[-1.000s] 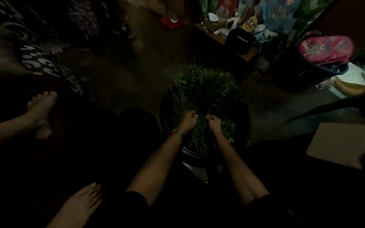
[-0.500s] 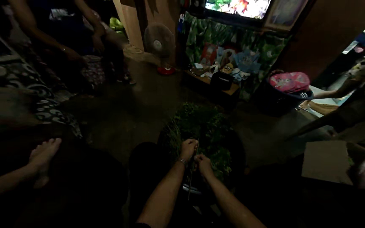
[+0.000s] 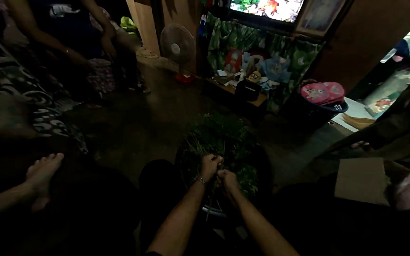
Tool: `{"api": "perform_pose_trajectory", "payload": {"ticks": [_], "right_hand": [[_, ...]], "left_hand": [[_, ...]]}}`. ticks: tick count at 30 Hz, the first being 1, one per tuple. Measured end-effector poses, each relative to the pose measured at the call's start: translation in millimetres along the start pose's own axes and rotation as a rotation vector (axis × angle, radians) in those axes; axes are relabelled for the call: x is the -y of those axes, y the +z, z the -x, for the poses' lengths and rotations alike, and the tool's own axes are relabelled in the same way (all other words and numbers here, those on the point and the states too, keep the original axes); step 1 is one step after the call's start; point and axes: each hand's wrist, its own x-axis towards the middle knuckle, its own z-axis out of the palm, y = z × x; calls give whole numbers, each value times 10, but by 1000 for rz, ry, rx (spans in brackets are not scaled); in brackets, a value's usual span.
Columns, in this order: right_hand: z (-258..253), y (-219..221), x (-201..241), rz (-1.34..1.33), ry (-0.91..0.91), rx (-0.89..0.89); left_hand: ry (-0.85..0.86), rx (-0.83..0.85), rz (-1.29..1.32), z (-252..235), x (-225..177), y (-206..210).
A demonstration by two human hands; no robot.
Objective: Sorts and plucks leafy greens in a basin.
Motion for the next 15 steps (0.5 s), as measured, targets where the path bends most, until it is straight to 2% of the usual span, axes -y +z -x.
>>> {"api": "perform_pose_trajectory", "payload": {"ticks": [3,6,9,12,15], "right_hand": [[-77,-27,131,31,-26,-19],[-86,-87,272,165,-28,-3],[-228,-206,349,410,-84,-5],[-299,-371,560,676,-144,80],[-177,-478,860,625,-231,129]], "left_hand": [[15,47,-54,85,-62,-17],[29,27,28,101,-137,-89],[56,21,102,78,-129,-136],[124,66,83,100,-141,-158],[148,115,-33,168,-181,-181]]}}
